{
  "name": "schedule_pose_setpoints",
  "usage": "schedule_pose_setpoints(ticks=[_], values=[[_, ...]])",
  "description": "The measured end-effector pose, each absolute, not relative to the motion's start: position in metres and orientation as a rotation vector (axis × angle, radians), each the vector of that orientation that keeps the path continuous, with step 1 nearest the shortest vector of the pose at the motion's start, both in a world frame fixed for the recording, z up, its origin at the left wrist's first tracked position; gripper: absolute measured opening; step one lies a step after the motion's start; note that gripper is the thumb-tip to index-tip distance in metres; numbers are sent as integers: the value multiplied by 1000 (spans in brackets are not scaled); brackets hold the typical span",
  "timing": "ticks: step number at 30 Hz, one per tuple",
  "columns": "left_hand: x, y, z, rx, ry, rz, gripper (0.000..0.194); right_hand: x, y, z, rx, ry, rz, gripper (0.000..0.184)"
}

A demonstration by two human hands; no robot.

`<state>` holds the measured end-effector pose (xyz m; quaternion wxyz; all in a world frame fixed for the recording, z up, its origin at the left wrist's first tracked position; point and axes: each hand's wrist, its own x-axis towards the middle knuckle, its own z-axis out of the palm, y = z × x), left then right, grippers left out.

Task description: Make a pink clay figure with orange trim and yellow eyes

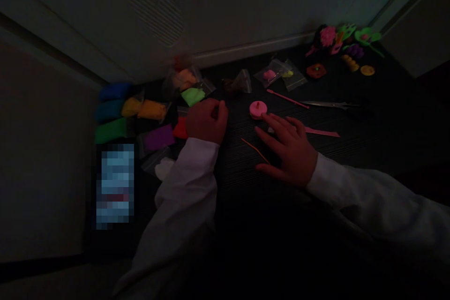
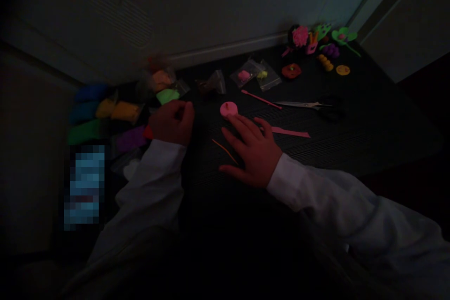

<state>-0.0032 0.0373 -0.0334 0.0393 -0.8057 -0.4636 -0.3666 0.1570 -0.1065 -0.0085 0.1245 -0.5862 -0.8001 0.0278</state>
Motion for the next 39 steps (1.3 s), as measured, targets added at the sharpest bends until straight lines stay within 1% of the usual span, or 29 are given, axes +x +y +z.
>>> schedule_pose_setpoints(ticks=[4,7,9,13,16,22,27,33,39], values=[[-3,37,-33,-2488,-1428,-1131,21,156,-115,-16,-1750,-2204,39,41],[-3,37,-33,-2479,-1416,-1137,21,155,-117,-17,-1767,-2181,30,33],[-3,37,-33,-2473,-1409,-1140,21,154,-117,-17,-1769,-2221,26,37],[-3,37,-33,-2474,-1390,-1143,21,149,-120,-17,-1783,-2344,35,53],[-3,37,-33,-2467,-1402,-1150,21,146,-124,-16,-1771,-2409,58,59],[-3,37,-34,-2483,-1421,-1155,21,146,-126,-9,-1649,-2525,160,58],[-3,38,-34,-2491,-1413,-1154,22,145,-126,-15,-1781,-2411,78,67],[-3,38,-34,-2483,-1408,-1156,21,145,-126,-15,-1661,-2498,129,60],[-3,37,-34,-2479,-1418,-1142,21,148,-125,-14,-1793,-2357,58,65]])
